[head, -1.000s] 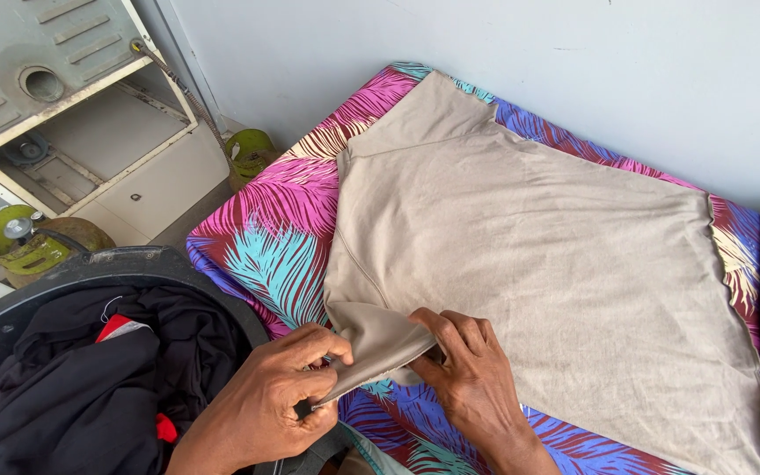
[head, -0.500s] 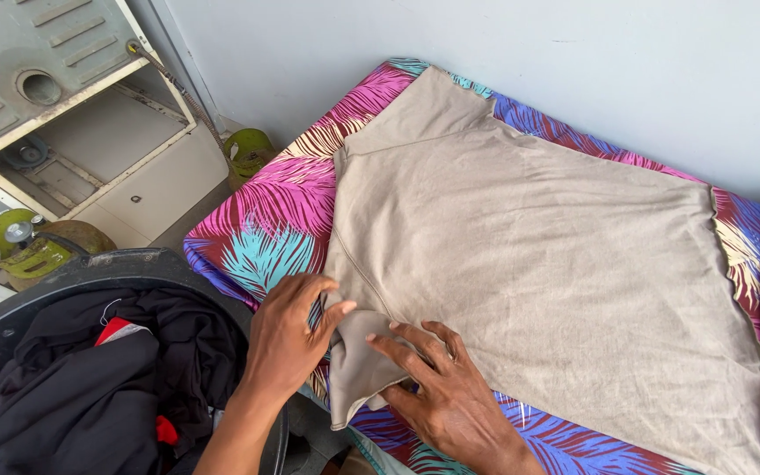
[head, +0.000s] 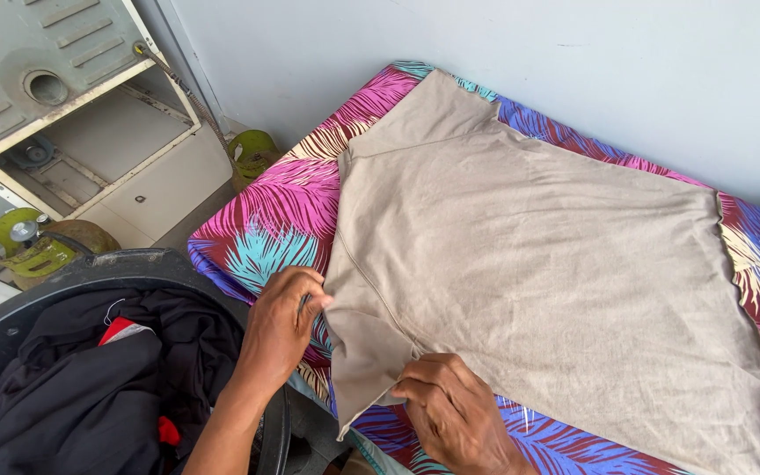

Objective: The person takes a garment from a bin and spreads it out on a bed, smoothing the fabric and folding the edges by hand.

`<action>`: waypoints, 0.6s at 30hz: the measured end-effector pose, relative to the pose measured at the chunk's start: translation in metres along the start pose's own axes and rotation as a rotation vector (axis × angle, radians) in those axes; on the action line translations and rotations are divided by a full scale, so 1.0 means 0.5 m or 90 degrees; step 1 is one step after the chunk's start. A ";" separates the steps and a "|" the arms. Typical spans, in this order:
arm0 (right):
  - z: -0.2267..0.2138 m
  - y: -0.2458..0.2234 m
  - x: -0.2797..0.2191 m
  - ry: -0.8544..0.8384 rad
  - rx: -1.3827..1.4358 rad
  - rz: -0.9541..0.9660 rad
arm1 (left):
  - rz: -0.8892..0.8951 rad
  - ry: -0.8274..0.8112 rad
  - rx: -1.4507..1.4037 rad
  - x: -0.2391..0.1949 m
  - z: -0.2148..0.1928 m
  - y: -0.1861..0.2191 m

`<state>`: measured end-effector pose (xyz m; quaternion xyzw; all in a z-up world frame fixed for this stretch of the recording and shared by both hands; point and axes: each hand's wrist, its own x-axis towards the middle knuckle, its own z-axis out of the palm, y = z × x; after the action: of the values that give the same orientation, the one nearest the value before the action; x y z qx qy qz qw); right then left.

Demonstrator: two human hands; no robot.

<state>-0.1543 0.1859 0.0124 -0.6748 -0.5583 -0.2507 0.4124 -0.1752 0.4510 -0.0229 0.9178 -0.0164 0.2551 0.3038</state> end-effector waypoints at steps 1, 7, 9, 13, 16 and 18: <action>0.011 -0.001 -0.003 0.000 0.000 0.001 | 0.000 -0.001 0.000 0.000 -0.018 0.036; 0.049 0.010 -0.031 0.025 -0.091 0.113 | 0.152 -0.257 -0.039 -0.021 -0.038 0.147; 0.057 0.018 -0.054 -0.007 -0.084 0.193 | 0.215 -0.201 0.006 -0.028 -0.021 0.145; 0.056 0.016 -0.045 -0.038 -0.157 0.344 | 0.222 -0.126 -0.018 -0.048 -0.038 0.163; 0.063 0.022 -0.027 -0.113 -0.191 0.339 | 0.270 -0.058 0.064 -0.069 -0.054 0.157; 0.065 0.014 -0.020 -0.152 -0.237 0.229 | 0.278 -0.145 0.143 -0.084 -0.068 0.144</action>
<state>-0.1541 0.2074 -0.0148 -0.8517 -0.4187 -0.1909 0.2507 -0.2406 0.4063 0.0202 0.9432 -0.2197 0.2101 0.1342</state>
